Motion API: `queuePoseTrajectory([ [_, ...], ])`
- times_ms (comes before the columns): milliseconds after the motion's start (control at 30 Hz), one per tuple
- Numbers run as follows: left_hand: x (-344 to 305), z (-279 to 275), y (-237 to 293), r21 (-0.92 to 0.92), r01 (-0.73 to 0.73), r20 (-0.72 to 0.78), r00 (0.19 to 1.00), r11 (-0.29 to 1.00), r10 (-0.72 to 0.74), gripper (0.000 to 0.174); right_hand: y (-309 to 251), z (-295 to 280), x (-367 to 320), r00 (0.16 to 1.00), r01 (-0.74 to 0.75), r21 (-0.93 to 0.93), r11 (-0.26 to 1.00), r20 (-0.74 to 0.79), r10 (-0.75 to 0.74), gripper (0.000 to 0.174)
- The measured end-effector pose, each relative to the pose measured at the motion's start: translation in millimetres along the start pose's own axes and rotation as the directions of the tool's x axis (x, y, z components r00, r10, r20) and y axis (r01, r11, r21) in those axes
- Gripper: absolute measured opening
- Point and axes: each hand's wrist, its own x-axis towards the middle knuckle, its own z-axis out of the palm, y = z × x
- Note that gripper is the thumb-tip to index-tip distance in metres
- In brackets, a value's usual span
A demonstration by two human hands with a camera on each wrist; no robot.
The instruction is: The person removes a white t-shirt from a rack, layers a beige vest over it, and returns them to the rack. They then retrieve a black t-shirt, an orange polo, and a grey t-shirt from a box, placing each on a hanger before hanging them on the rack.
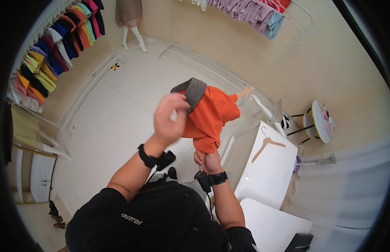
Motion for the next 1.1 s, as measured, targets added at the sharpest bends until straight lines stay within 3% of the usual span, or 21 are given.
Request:
queuePoseTrajectory([
  [33,4.1,-7.2,-12.5,-0.053,0.316,-0.009,0.949,0.947,-0.317,0.011,-1.6,-0.1,-2.3,1.0,0.005,0.005,1.0,-0.003,-0.005,0.039],
  [100,13.5,-16.7,-41.5,-0.128,0.597,0.174,0.799,0.792,-0.575,0.014,-7.1,0.6,-6.7,0.997,-0.007,-0.096,0.995,0.07,0.014,0.044],
  [133,17.3,-21.6,-45.3,-0.09,0.655,0.329,0.731,0.751,-0.598,0.016,-8.0,4.7,-8.7,0.997,-0.006,-0.096,0.995,0.07,0.013,0.044],
  [167,18.4,-24.4,-44.8,-0.091,0.652,0.327,0.734,0.753,-0.596,0.016,-9.0,10.3,-10.1,1.0,0.01,-0.139,0.99,-0.02,-0.013,0.047],
  [233,29.6,-32.6,-27.3,-0.098,0.73,0.61,0.581,0.676,-0.539,0.017,-10.7,12.7,-11.5,0.993,0.02,-0.181,0.983,-0.111,-0.04,0.049],
  [267,28.5,-33.5,-28.8,-0.144,0.814,0.676,0.496,0.563,-0.545,0.014,-11.5,10.3,-12.8,0.99,0.036,-0.331,0.943,-0.117,-0.078,0.049],
  [300,27.4,-34.4,-30.8,-0.143,0.815,0.679,0.493,0.561,-0.543,0.014,-11.2,8.5,-14.2,0.986,0.048,-0.474,0.879,-0.118,-0.117,0.05],
  [367,26.3,-34.1,-33.7,-0.163,0.826,0.782,0.442,0.54,-0.44,0.011,-7.8,5.1,-15.1,0.98,0.068,-0.47,0.88,-0.135,-0.148,0.05],
  [500,37.2,-35.2,-21.4,-0.125,0.842,0.826,0.382,0.525,-0.414,0.008,-9.3,2.7,-18.8,0.972,0.062,-0.483,0.874,-0.17,-0.162,0.048],
  [567,29.2,-25.3,-32.5,-0.151,0.723,0.779,0.507,0.675,-0.369,0.009,-8.1,-1.5,-19.0,0.974,0.068,-0.466,0.882,-0.159,-0.159,0.047],
  [600,27.4,-20.4,-33.4,-0.15,0.724,0.781,0.504,0.673,-0.368,0.009,-7.1,-4.6,-19.5,0.977,0.072,-0.453,0.889,-0.147,-0.154,0.047],
  [667,24.4,-11.5,-34.3,-0.162,0.803,0.857,0.402,0.574,-0.322,0.02,-8.1,-8.9,-19.2,0.985,0.105,-0.418,0.902,-0.084,-0.153,0.038],
  [700,19.0,-9.1,-36.6,-0.161,0.804,0.859,0.4,0.572,-0.321,0.02,-8.6,-11.0,-19.9,0.988,0.134,-0.383,0.914,-0.019,-0.153,0.03],
  [767,5.7,-2.1,-45.8,-0.082,0.992,0.845,0.12,0.095,-0.522,0.028,-10.4,-12.9,-19.3,0.98,0.168,-0.437,0.884,-0.023,-0.197,0.027],
  [800,-0.5,5.0,-49.4,-0.166,0.985,0.831,0.162,0.04,-0.532,0.031,-12.6,-12.5,-17.4,0.97,0.201,-0.489,0.849,-0.022,-0.242,0.025],
  [833,-5.1,5.6,-55.0,-0.161,0.986,0.833,0.159,0.041,-0.53,0.031,-14.9,-12.4,-17.0,0.969,0.203,-0.486,0.85,-0.025,-0.246,0.025],
  [900,-11.7,4.3,-65.4,-0.079,0.994,0.812,0.11,0.079,-0.573,0.036,-20.7,-12.9,-19.2,0.908,0.219,-0.604,0.766,-0.161,-0.387,0.019],
  [933,-16.7,6.8,-68.2,-0.076,0.994,0.814,0.107,0.079,-0.57,0.036,-19.8,-26.7,-15.7,0.924,0.199,-0.603,0.773,-0.148,-0.353,0.026],
  [967,-23.3,9.1,-70.4,-0.133,0.989,0.809,0.148,0.067,-0.568,0.038,-13.9,-37.9,-12.4,0.869,0.299,-0.551,0.779,-0.18,-0.461,0.024],
  [1033,-38.2,12.2,-77.2,-0.188,0.981,0.804,0.185,0.053,-0.566,0.041,-21.9,-42.6,-16.6,0.817,0.341,-0.735,0.585,-0.075,-0.572,0.031],
  [1100,-50.7,17.5,-88.1,-0.164,0.975,0.77,0.223,0.152,-0.598,0.044,-25.6,-16.3,-14.6,0.769,0.429,-0.624,0.654,-0.129,-0.627,0.034],
])
